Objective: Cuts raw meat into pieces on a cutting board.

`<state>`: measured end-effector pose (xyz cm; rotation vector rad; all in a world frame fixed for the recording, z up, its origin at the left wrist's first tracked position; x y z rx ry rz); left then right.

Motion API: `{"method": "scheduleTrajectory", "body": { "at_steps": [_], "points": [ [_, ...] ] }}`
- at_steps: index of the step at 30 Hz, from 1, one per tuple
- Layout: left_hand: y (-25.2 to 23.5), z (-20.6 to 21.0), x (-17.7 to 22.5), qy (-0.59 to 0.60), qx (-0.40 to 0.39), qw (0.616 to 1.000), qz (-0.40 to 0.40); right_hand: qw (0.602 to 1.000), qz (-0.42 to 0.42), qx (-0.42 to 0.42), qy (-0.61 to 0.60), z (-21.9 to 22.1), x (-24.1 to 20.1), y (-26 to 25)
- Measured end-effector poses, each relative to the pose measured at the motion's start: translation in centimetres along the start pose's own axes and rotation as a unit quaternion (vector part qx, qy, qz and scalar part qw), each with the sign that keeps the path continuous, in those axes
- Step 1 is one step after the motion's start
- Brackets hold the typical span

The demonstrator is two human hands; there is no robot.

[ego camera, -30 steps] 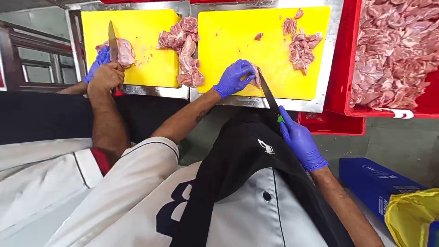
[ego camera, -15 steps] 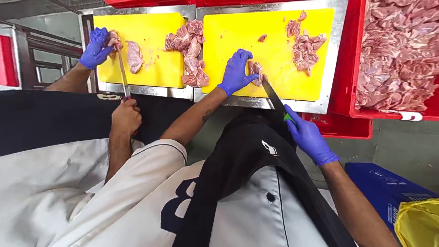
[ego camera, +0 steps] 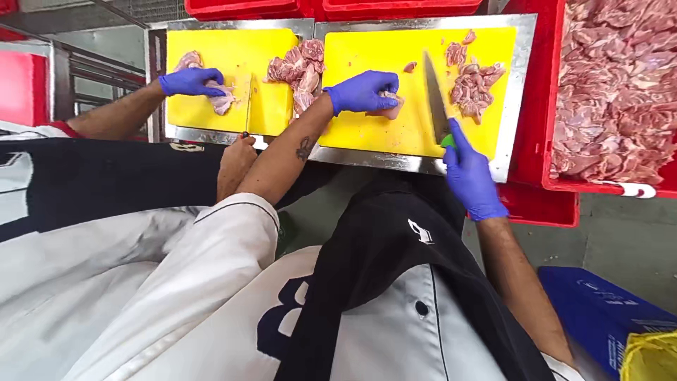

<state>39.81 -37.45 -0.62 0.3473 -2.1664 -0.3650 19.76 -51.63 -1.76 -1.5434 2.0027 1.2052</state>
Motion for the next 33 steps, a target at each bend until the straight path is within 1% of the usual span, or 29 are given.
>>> {"method": "scheduleTrajectory", "body": {
  "at_steps": [2, 4, 5, 6, 7, 9, 10, 11, 12, 13, 14, 15, 16, 18, 20, 21, 22, 23, 24, 25, 27, 28, 30, 33],
  "points": [
    [2.2, -2.0, 0.4, 0.132, 0.07, 0.989, 0.007, 0.997, -0.05, -0.066, 0.0, 4.1, -2.8, -2.1],
    [4.3, -4.2, 0.9, 0.234, 0.152, 0.96, 0.021, 0.986, -0.086, -0.143, 0.008, 7.8, -4.4, -3.9],
    [5.0, -5.0, 1.0, 0.275, 0.183, 0.943, 0.031, 0.981, -0.092, -0.169, 0.011, 9.0, -4.6, -4.3],
    [5.4, -5.5, 1.1, 0.307, 0.208, 0.928, 0.045, 0.98, -0.09, -0.176, 0.011, 9.3, -4.4, -4.5],
    [5.4, -5.9, 1.3, 0.339, 0.224, 0.912, 0.063, 0.983, -0.08, -0.164, 0.009, 8.8, -3.8, -4.7],
    [4.6, -5.1, 1.6, 0.402, 0.235, 0.882, 0.076, 0.994, -0.032, -0.105, -0.008, 5.9, -1.2, -4.7],
    [3.8, -3.9, 1.3, 0.424, 0.237, 0.872, 0.063, 0.998, 0.005, -0.067, -0.02, 4.1, 0.7, -4.5],
    [3.0, -2.4, 0.7, 0.427, 0.244, 0.87, 0.037, 0.998, 0.039, -0.029, -0.029, 2.3, 2.4, -4.2],
    [2.3, -0.7, -0.3, 0.397, 0.254, 0.882, -0.008, 0.997, 0.065, 0.003, -0.028, 0.6, 3.7, -3.9],
    [1.7, 1.2, -1.8, 0.327, 0.264, 0.905, -0.071, 0.996, 0.082, 0.02, -0.019, -0.6, 4.2, -3.4],
    [1.3, 3.1, -3.4, 0.228, 0.263, 0.925, -0.151, 0.996, 0.088, 0.022, -0.006, -1.2, 3.9, -2.7],
    [1.3, 4.6, -4.7, 0.142, 0.261, 0.931, -0.213, 0.997, 0.078, 0.013, -0.001, -1.1, 3.0, -2.1],
    [1.8, 5.6, -5.4, 0.09, 0.264, 0.927, -0.25, 0.998, 0.058, -0.005, -0.005, -0.5, 1.8, -1.4],
    [3.0, 5.6, -6.0, 0.06, 0.252, 0.92, -0.294, 0.996, 0.016, -0.07, -0.047, 2.0, 0.0, -0.7],
    [4.0, 5.9, -6.5, 0.078, 0.243, 0.913, -0.317, 0.98, 0.024, -0.141, -0.14, 5.1, 1.0, -0.4],
    [4.2, 5.6, -6.6, 0.076, 0.25, 0.912, -0.316, 0.973, 0.034, -0.137, -0.183, 5.7, 1.8, -0.7],
    [4.3, 5.2, -6.4, 0.067, 0.262, 0.915, -0.301, 0.976, 0.037, -0.109, -0.184, 5.3, 2.4, -1.0],
    [4.1, 5.0, -5.9, 0.052, 0.279, 0.921, -0.266, 0.988, 0.033, -0.072, -0.132, 4.3, 2.2, -1.1],
    [3.9, 5.0, -5.1, 0.034, 0.295, 0.932, -0.21, 0.997, 0.026, -0.051, -0.045, 3.2, 1.2, -0.8],
    [3.5, 5.3, -4.4, 0.012, 0.297, 0.941, -0.159, 0.998, 0.018, -0.046, 0.037, 2.6, -0.3, -0.2],
    [2.6, 5.6, -3.6, -0.042, 0.282, 0.952, -0.114, 0.982, 0.003, -0.081, 0.172, 2.4, -3.4, 1.4],
    [2.3, 5.9, -3.3, -0.06, 0.273, 0.954, -0.108, 0.97, 0.002, -0.101, 0.221, 2.6, -4.2, 2.4],
    [2.0, 5.8, -3.3, -0.071, 0.254, 0.957, -0.116, 0.953, 0.005, -0.124, 0.275, 2.5, -4.7, 3.6],
    [2.2, 6.0, -3.4, -0.07, 0.244, 0.958, -0.132, 0.947, 0.015, -0.147, 0.284, 2.6, -4.2, 4.0]
  ]
}}
Point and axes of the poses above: each hand's wrist, its own y-axis away from the middle knuckle, its own z-axis out of the palm, x = y × z, the point moved 10 cm from there along -y, towards the middle knuckle, and after that the axes turned 14 degrees about -x, right-handed, at the moved point
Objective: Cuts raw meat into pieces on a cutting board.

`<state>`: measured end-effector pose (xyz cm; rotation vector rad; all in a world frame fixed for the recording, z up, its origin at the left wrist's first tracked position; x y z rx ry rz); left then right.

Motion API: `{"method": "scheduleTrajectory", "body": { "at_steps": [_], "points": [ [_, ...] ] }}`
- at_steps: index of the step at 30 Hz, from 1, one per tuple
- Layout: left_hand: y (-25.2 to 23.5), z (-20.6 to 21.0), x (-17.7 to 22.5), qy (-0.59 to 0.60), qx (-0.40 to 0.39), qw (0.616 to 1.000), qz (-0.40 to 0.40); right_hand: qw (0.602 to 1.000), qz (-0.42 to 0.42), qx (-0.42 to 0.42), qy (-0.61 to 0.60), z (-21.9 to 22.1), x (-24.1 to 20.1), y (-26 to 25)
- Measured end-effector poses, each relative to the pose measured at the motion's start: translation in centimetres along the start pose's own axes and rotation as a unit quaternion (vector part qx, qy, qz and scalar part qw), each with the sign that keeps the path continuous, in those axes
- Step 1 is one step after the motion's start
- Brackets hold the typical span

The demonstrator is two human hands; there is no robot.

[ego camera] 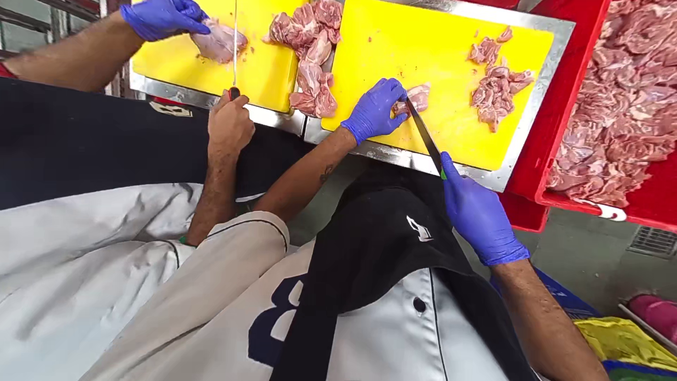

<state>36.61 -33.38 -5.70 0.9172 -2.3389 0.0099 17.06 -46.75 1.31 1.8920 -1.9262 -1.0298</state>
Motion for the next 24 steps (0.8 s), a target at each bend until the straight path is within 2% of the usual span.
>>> {"method": "scheduleTrajectory", "body": {
  "at_steps": [2, 6, 8, 11, 13, 14, 16, 18, 21, 24],
  "points": [
    [0.0, 0.0, -0.1, -0.001, 0.005, 1.0, -0.003, 1.0, -0.011, 0.005, -0.022, -0.1, -0.4, -2.2],
    [0.3, 0.0, 0.3, -0.009, -0.001, 1.0, 0.009, 0.995, -0.033, 0.059, -0.078, -1.1, -3.3, -10.9],
    [-0.1, -0.4, 0.0, -0.003, -0.005, 1.0, 0.001, 0.99, -0.051, 0.083, -0.099, -2.6, -4.1, -12.7],
    [-1.2, -2.5, -2.7, 0.047, 0.022, 0.995, -0.089, 0.979, -0.067, 0.091, -0.167, -4.7, -2.7, -12.2],
    [-1.9, -4.1, -4.9, 0.109, 0.052, 0.981, -0.152, 0.967, -0.051, 0.107, -0.227, -5.3, -0.7, -9.5],
    [-2.3, -4.3, -5.1, 0.137, 0.055, 0.978, -0.146, 0.964, -0.03, 0.108, -0.24, -5.1, 0.3, -8.0],
    [-3.3, -3.4, -3.1, 0.151, 0.027, 0.986, -0.062, 0.975, 0.002, 0.088, -0.205, -4.1, 1.2, -5.6],
    [-3.8, -1.9, -0.8, 0.107, -0.006, 0.994, 0.002, 0.987, 0.02, 0.06, -0.145, -2.4, 0.6, -3.8],
    [-3.3, -0.7, -0.1, 0.067, 0.004, 0.998, 0.002, 0.994, 0.032, 0.042, -0.092, -0.1, -0.3, -1.8],
    [-3.1, -0.6, -0.1, 0.051, 0.031, 0.998, -0.001, 0.993, 0.029, 0.049, -0.099, 0.6, -0.7, -3.4]
  ]
}}
Point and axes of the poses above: each hand's wrist, its own y-axis away from the middle knuckle, its own z-axis out of the palm, x = y × z, the point moved 10 cm from there along -y, towards the middle knuckle, and after that the axes turned 14 degrees about -x, right-handed, at the moved point
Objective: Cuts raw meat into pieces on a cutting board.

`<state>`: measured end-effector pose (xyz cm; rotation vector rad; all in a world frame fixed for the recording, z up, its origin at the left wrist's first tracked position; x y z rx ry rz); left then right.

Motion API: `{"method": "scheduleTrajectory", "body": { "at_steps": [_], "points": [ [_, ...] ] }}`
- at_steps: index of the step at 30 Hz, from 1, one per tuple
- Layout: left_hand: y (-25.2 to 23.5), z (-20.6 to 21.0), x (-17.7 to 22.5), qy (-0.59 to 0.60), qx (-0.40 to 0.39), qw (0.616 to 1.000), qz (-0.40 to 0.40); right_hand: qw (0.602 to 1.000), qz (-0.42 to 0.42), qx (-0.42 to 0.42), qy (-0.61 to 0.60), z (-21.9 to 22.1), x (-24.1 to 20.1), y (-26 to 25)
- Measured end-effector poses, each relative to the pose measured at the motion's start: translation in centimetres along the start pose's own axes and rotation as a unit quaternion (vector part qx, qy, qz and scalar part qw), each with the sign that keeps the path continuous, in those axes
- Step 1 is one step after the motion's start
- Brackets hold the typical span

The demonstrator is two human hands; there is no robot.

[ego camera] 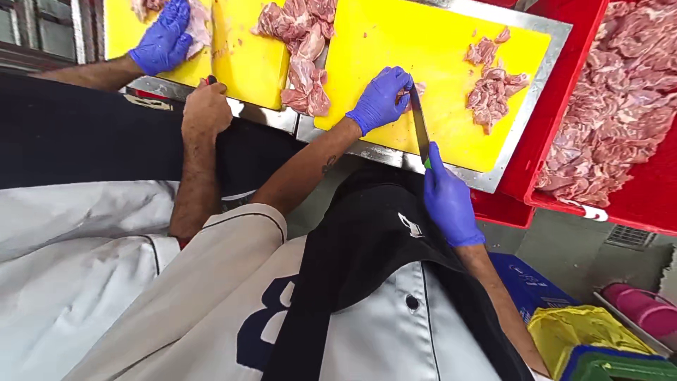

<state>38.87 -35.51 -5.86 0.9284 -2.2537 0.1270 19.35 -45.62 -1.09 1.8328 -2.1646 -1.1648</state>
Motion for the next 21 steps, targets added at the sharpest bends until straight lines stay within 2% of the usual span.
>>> {"method": "scheduleTrajectory", "body": {
  "at_steps": [5, 10, 12, 13, 15, 18, 21],
  "points": [
    [-0.3, -0.5, -0.2, 0.021, -0.017, 1.0, -0.003, 0.997, -0.022, 0.044, -0.067, -1.8, -1.8, -9.1],
    [-1.3, -4.0, -3.4, 0.218, 0.049, 0.974, -0.031, 0.983, -0.056, 0.063, -0.161, -5.2, -0.1, -7.6],
    [-2.2, -4.0, -2.9, 0.233, 0.015, 0.972, -0.001, 0.97, -0.06, 0.076, -0.222, -6.0, 1.5, -6.0],
    [-2.7, -3.3, -1.7, 0.201, -0.04, 0.978, 0.025, 0.964, -0.057, 0.077, -0.249, -6.2, 2.3, -5.3],
    [-3.8, -1.4, 1.2, 0.061, -0.163, 0.981, 0.089, 0.952, -0.056, 0.092, -0.285, -7.3, 3.6, -4.5],
    [-2.7, 1.6, 4.9, -0.168, -0.27, 0.934, 0.162, 0.939, -0.039, 0.11, -0.323, -7.9, 5.2, -3.1],
    [0.3, 3.5, 6.6, -0.225, -0.356, 0.883, 0.208, 0.937, -0.015, 0.108, -0.331, -7.0, 6.3, -1.4]
  ]
}}
Point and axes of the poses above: each hand's wrist, its own y-axis away from the middle knuckle, its own z-axis out of the palm, x = y × z, the point moved 10 cm from there along -y, towards the middle knuckle, and after that the axes turned 14 degrees about -x, right-handed, at the moved point
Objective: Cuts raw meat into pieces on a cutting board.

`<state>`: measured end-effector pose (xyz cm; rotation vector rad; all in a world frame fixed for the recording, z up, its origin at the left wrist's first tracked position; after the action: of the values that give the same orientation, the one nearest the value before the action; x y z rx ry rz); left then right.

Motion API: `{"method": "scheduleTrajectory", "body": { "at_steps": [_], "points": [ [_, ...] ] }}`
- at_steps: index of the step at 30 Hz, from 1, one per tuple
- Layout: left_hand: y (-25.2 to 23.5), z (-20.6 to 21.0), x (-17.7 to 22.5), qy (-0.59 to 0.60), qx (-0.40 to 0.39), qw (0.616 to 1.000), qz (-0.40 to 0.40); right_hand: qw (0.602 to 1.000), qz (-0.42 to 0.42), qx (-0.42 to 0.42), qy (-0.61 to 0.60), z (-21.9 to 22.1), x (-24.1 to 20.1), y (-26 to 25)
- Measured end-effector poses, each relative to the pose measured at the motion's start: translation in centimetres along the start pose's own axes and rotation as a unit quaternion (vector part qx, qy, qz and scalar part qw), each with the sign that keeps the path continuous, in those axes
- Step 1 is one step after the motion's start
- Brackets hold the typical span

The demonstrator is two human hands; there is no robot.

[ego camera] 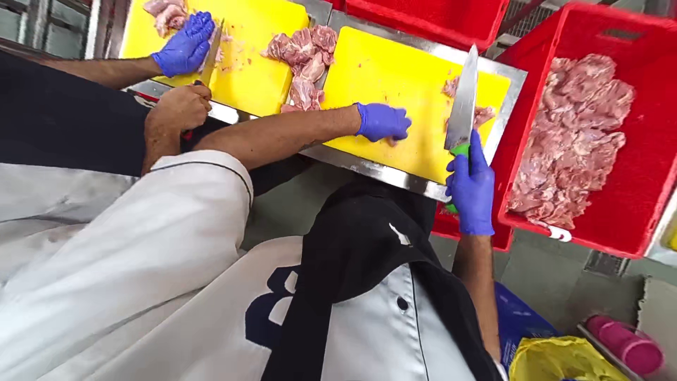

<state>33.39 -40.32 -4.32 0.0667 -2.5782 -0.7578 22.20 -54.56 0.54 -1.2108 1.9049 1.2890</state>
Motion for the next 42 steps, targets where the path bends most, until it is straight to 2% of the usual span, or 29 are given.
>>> {"method": "scheduleTrajectory", "body": {
  "at_steps": [3, 6, 7, 9, 10, 11, 13, 14, 15, 16, 19, 21, 23, 25, 27, 29, 31, 32, 36, 40, 42],
  "points": [
    [0.3, -0.2, -0.1, 0.019, -0.043, 0.997, 0.061, 1.0, 0.007, 0.014, 0.007, -0.1, 1.3, 1.2],
    [0.1, -3.8, -3.2, 0.16, -0.031, 0.981, 0.102, 1.0, 0.006, 0.021, -0.019, -0.1, 2.8, 2.2],
    [0.2, -6.0, -4.9, 0.223, -0.01, 0.969, 0.101, 0.999, 0.002, 0.023, -0.03, -0.1, 3.1, 2.4],
    [0.7, -11.0, -9.9, 0.343, 0.108, 0.929, 0.085, 0.998, -0.003, 0.028, -0.049, -0.3, 3.4, 2.8],
    [1.5, -13.7, -13.8, 0.399, 0.206, 0.892, 0.048, 0.998, -0.007, 0.028, -0.053, -0.4, 3.4, 2.8],
    [2.5, -15.6, -18.2, 0.447, 0.307, 0.84, -0.026, 0.998, -0.01, 0.031, -0.056, -0.5, 3.3, 2.8],
    [5.9, -16.6, -25.6, 0.516, 0.484, 0.678, -0.199, 0.998, -0.01, 0.036, -0.053, -0.5, 3.1, 2.8],
    [7.0, -16.3, -27.0, 0.547, 0.535, 0.604, -0.223, 0.998, -0.008, 0.037, -0.049, -0.4, 2.9, 2.7],
    [7.6, -15.7, -27.0, 0.574, 0.562, 0.557, -0.212, 0.999, -0.006, 0.034, -0.038, -0.1, 2.8, 2.7],
    [8.0, -15.3, -25.9, 0.583, 0.577, 0.541, -0.186, 1.0, -0.006, 0.021, -0.02, 0.5, 2.7, 2.6],
    [11.7, -13.2, -19.4, 0.495, 0.634, 0.583, -0.113, 0.994, -0.016, -0.086, 0.067, 5.6, 2.5, 1.7],
    [14.6, -9.7, -14.5, 0.437, 0.679, 0.579, -0.111, 0.974, -0.033, -0.185, 0.126, 9.4, 2.3, 0.7],
    [16.0, -3.8, -10.4, 0.435, 0.686, 0.567, -0.137, 0.959, -0.053, -0.243, 0.134, 11.4, 2.7, 0.2],
    [16.9, 2.9, -6.7, 0.452, 0.653, 0.578, -0.187, 0.97, -0.04, -0.228, 0.076, 10.0, 3.8, 0.1],
    [19.0, 8.2, -3.9, 0.407, 0.625, 0.613, -0.26, 0.988, -0.006, -0.149, 0.038, 6.7, 5.4, -0.3],
    [22.0, 11.8, -3.0, 0.321, 0.6, 0.633, -0.369, 0.996, 0.017, -0.075, 0.04, 3.1, 5.6, -0.9],
    [25.0, 14.1, -3.0, 0.254, 0.573, 0.632, -0.457, 0.997, 0.025, -0.048, 0.052, 1.4, 5.0, -0.7],
    [26.1, 14.5, -3.4, 0.238, 0.565, 0.632, -0.475, 0.997, 0.018, -0.048, 0.053, 1.3, 4.4, -0.6],
    [25.9, 13.8, -5.9, 0.255, 0.497, 0.671, -0.487, 0.993, -0.016, -0.109, 0.038, 4.5, 2.0, 0.0],
    [22.0, 11.6, -7.2, 0.273, 0.267, 0.716, -0.584, 0.98, -0.037, -0.19, 0.047, 9.3, 1.6, 0.4],
    [21.6, 10.8, -8.3, 0.286, 0.212, 0.717, -0.599, 0.974, -0.042, -0.215, 0.056, 11.0, 1.8, 0.2]
  ]
}}
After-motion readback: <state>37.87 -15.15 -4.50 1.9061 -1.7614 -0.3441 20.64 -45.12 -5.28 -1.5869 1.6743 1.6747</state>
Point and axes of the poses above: each hand's wrist, its own y-axis away from the middle knuckle, its own z-axis out of the palm, x = y × z, the point moved 10 cm from there along -y, towards the middle knuckle, and after that the axes turned 14 degrees about -x, right-handed, at the moved point
